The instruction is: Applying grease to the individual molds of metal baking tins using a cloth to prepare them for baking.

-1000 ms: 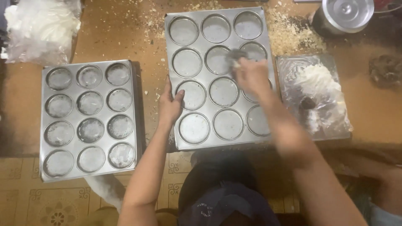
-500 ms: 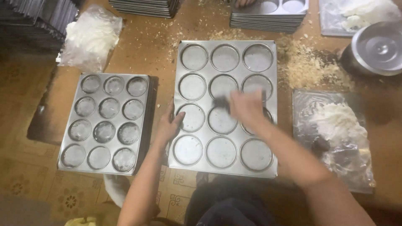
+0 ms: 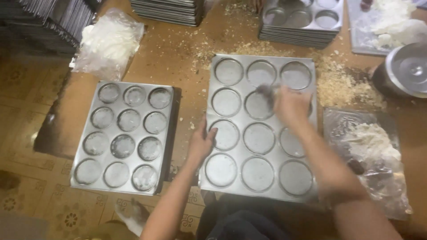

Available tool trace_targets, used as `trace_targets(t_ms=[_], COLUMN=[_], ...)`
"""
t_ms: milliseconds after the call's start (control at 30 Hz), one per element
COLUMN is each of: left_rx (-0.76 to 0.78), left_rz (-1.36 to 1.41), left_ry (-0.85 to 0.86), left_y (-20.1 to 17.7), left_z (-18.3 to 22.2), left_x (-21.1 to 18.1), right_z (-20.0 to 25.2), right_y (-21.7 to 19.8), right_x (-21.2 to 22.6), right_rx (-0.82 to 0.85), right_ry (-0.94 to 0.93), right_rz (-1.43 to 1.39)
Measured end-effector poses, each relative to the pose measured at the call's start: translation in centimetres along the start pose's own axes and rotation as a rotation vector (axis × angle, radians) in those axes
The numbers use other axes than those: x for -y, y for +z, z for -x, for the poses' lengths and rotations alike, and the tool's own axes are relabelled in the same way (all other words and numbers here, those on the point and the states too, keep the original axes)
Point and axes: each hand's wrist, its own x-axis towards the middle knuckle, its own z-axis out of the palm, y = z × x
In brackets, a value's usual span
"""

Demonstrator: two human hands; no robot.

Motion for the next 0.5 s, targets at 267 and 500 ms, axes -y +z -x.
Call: trace_targets(t_ms=[267, 500], left_rx=[0.118, 0.113], left_rz=[-0.036, 0.091], left_ry=[0.046, 0.039], left_y=[-0.6, -1.2], left_z=[-0.9, -0.1], left_x=[1.8, 1.0], right_z=[-12.7, -8.6], right_y=[7.6, 2.2], right_x=[3.5, 7.7], right_rx=[0.088, 0.271], right_ry=[0.105, -0.015], right_rz=[0.049, -0.120])
